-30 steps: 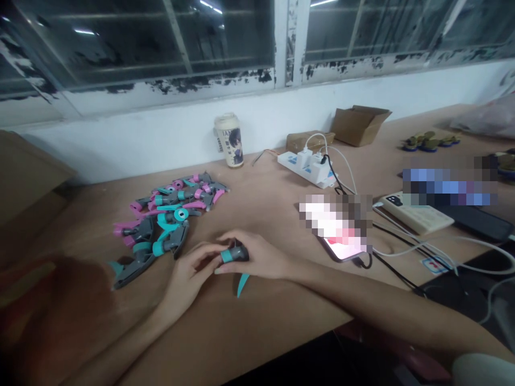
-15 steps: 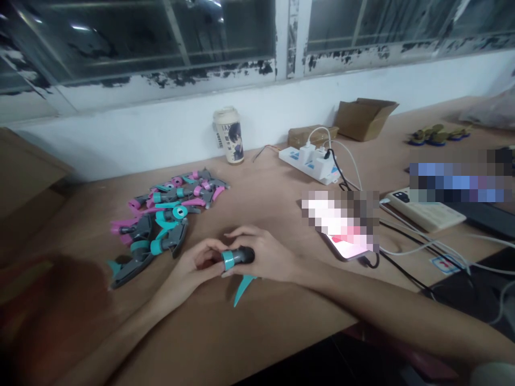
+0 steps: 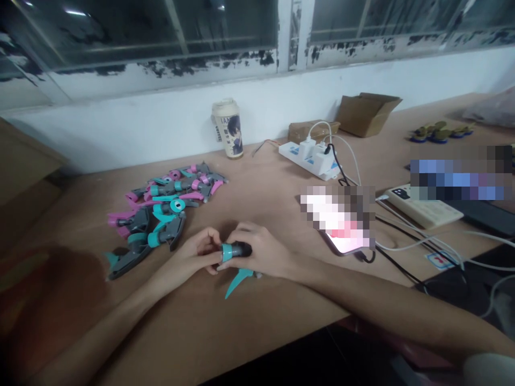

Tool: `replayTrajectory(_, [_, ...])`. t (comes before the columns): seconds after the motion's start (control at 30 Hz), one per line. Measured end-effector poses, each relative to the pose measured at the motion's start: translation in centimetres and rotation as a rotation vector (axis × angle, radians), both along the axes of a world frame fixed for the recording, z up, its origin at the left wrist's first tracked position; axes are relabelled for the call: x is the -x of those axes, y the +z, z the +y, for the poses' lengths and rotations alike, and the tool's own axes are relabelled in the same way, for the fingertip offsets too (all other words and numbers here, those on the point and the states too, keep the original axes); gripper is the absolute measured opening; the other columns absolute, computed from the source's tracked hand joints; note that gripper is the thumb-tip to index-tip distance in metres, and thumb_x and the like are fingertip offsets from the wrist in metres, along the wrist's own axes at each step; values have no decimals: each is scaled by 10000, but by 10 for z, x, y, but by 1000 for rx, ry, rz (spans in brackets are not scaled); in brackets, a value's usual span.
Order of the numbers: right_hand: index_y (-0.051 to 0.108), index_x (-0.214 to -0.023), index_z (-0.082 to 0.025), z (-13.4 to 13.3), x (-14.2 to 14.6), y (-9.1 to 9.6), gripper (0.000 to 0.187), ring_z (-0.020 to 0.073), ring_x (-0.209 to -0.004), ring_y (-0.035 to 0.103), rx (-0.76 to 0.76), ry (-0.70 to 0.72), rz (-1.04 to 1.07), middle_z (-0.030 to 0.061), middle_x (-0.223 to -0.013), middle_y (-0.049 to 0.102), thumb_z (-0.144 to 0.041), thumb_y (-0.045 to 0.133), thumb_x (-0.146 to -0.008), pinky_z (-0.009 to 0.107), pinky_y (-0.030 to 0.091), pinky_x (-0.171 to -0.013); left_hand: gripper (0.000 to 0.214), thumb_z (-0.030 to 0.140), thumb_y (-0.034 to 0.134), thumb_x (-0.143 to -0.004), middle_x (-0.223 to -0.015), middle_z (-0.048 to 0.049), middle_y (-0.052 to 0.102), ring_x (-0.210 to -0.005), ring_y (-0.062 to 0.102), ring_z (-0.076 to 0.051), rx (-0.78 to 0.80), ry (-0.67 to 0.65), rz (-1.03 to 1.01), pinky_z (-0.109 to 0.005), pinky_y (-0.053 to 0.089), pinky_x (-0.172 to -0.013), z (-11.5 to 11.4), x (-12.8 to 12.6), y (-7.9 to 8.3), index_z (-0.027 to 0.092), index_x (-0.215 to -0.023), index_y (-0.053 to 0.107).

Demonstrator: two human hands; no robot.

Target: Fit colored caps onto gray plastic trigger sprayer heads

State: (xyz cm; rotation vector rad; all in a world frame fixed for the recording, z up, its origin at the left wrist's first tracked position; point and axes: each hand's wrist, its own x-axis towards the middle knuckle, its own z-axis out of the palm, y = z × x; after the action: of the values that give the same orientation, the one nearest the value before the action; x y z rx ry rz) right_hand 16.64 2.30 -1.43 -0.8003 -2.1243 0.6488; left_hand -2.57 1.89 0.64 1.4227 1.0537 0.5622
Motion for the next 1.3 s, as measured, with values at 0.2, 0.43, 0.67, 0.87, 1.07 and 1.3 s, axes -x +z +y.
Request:
replayTrajectory(0.2, [606,-823,-181,2,-2,2,287,131,-704,533,-11,21,-32,18,-784,566,-447,666,-735,257,431,-641,263,277,637,-712,-768,40,502,-669,563,-92,46,-7,12,-194,500,-516,5,-4,5,186,-804,408])
replayTrajectory(0.43, [595,-792,-187,8,-3,2,286,123,-704,526,-29,76,-95,4,-774,568,-444,690,-712,240,401,-626,277,257,634,-682,-727,43,503,-604,552,-79,24,23,6,-168,474,-467,3,-8,6,188,-796,391])
replayTrajectory(0.67, [564,-719,-183,10,-3,-1,305,131,-697,492,-73,29,-128,-5,-714,528,-454,700,-689,245,372,-615,196,218,579,-716,-651,33,575,-625,595,-119,-39,73,57,-187,477,-477,-3,-9,-1,193,-818,414])
replayTrajectory(0.87, [546,-684,-186,9,-2,-1,258,129,-678,486,-56,-45,-106,-4,-704,541,-392,700,-694,251,363,-607,144,289,585,-750,-642,9,605,-621,602,-139,-150,111,97,-204,490,-462,-9,-11,-4,179,-793,503])
replayTrajectory(1.07, [547,-689,-182,8,-1,-2,157,122,-675,483,-61,-79,-99,-17,-695,530,-228,697,-673,241,359,-606,92,223,567,-746,-692,-7,643,-596,587,-131,-488,229,327,-197,478,-478,-21,-17,-3,180,-722,645])
replayTrajectory(1.3, [549,-682,-172,8,1,-3,142,121,-676,483,-81,-97,-103,-17,-690,532,-186,688,-662,240,362,-612,158,102,528,-732,-723,7,676,-628,590,-121,-711,297,438,-207,480,-568,-26,-22,-4,189,-714,659])
